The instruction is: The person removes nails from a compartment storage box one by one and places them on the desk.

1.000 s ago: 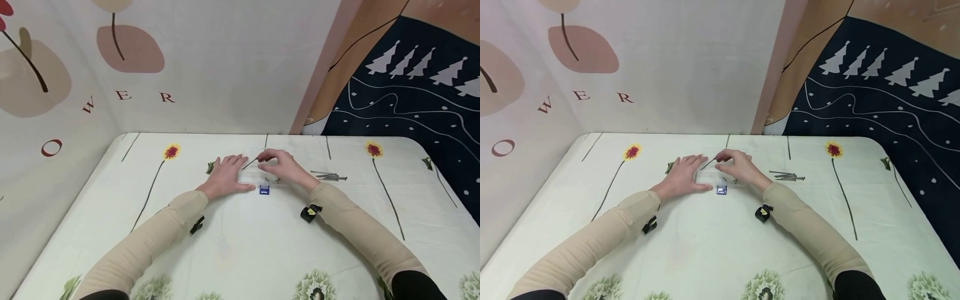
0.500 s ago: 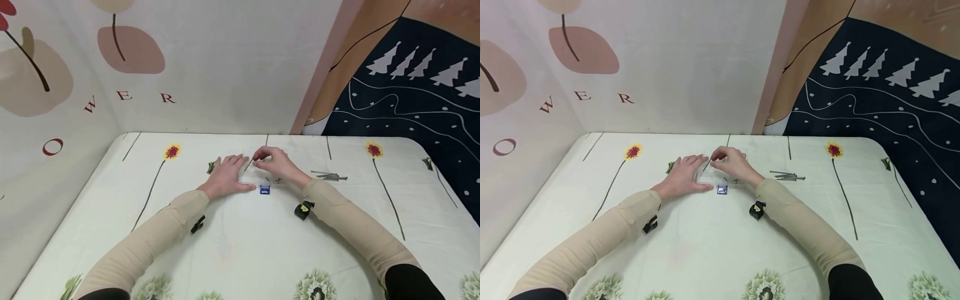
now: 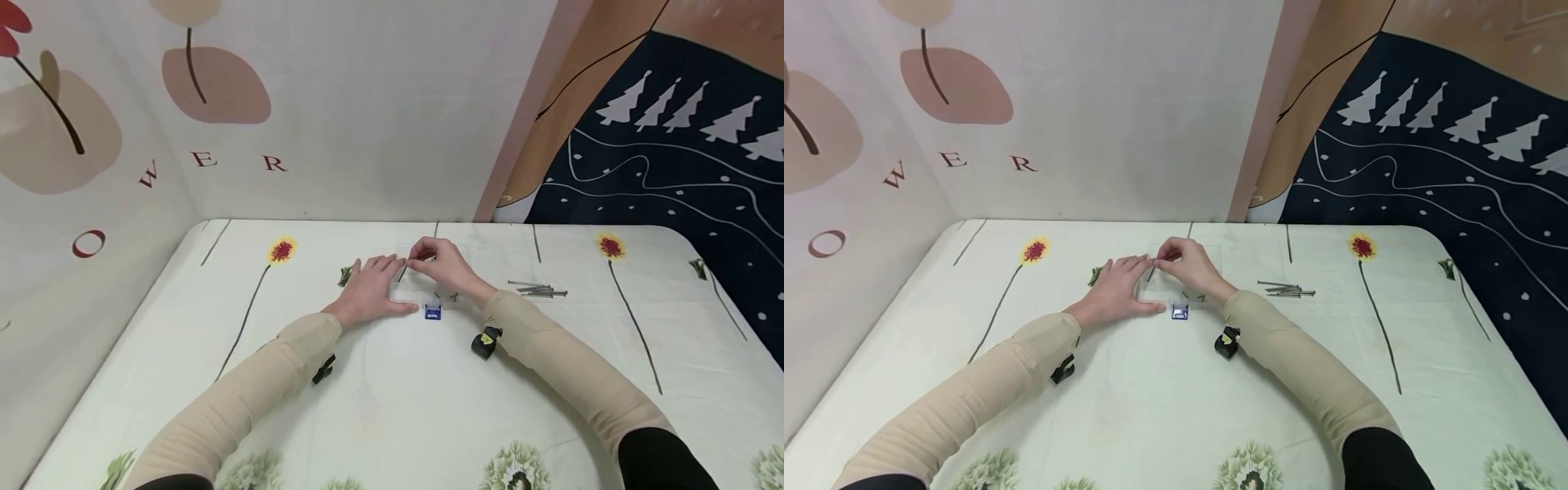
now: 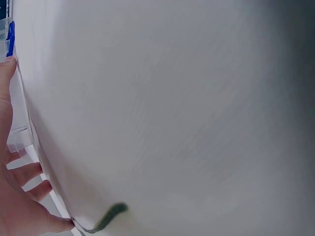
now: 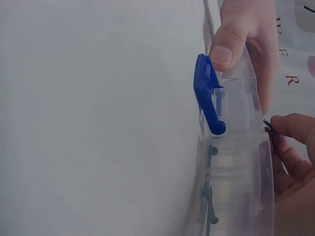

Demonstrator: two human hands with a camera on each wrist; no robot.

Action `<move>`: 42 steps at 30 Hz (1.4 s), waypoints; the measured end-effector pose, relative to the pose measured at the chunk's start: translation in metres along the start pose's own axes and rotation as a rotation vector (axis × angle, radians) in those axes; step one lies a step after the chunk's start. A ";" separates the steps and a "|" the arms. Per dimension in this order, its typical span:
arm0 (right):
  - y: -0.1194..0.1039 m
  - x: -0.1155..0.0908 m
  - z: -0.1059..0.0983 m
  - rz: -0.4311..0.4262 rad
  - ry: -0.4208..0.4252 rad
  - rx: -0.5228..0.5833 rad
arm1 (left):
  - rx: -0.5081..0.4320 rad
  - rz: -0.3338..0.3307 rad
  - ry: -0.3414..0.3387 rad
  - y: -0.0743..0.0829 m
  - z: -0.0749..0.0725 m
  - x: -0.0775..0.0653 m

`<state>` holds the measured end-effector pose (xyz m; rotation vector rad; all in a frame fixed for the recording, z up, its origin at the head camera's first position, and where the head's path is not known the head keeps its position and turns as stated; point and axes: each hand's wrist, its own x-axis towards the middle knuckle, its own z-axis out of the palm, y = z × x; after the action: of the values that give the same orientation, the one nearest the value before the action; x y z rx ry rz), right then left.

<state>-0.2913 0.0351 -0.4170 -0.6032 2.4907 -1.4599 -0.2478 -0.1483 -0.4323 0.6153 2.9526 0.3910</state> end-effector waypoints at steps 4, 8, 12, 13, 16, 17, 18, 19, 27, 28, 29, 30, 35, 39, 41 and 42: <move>0.001 -0.001 -0.001 -0.008 0.010 0.026 | -0.002 0.003 0.003 0.000 0.000 0.000; 0.003 -0.004 -0.005 -0.030 0.033 0.065 | 0.002 -0.001 0.004 0.001 0.000 0.001; -0.001 -0.012 -0.013 -0.043 0.038 0.112 | 0.006 -0.004 -0.001 0.001 0.000 0.001; 0.000 -0.015 -0.015 -0.046 0.037 0.119 | 0.005 -0.004 -0.001 0.000 0.000 0.001; 0.002 -0.022 -0.019 -0.052 0.033 0.129 | 0.001 -0.003 0.001 0.000 0.000 0.000; 0.003 -0.024 -0.020 -0.049 0.033 0.132 | 0.001 -0.002 0.001 0.000 0.001 0.000; 0.003 -0.027 -0.022 -0.052 0.036 0.129 | 0.002 -0.002 0.002 -0.001 0.001 0.000; 0.007 -0.027 -0.023 -0.060 0.040 0.128 | 0.003 -0.002 0.002 -0.001 0.001 0.000; -0.007 -0.049 -0.040 -0.068 0.057 0.051 | 0.014 -0.004 -0.006 -0.001 0.001 0.001; -0.002 -0.050 -0.042 -0.061 0.057 0.042 | 0.015 -0.004 -0.008 -0.001 0.001 0.001; 0.003 -0.049 -0.044 -0.057 0.057 0.035 | 0.016 -0.004 -0.009 -0.001 0.001 0.001; 0.009 -0.049 -0.046 -0.054 0.056 0.032 | 0.017 -0.004 -0.010 -0.001 0.001 0.001; 0.024 -0.053 -0.058 -0.058 0.058 0.012 | 0.010 -0.005 -0.010 -0.001 0.001 0.000; 0.028 -0.061 -0.071 -0.061 0.067 -0.011 | 0.003 -0.004 -0.010 -0.001 0.002 0.000; 0.029 -0.065 -0.077 -0.065 0.074 -0.024 | 0.001 -0.004 -0.010 -0.001 0.001 0.001; 0.029 -0.067 -0.081 -0.062 0.079 -0.027 | 0.002 -0.005 -0.010 -0.001 0.001 0.001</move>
<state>-0.2678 0.1406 -0.4051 -0.6451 2.5772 -1.5023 -0.2486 -0.1482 -0.4339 0.6087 2.9447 0.3834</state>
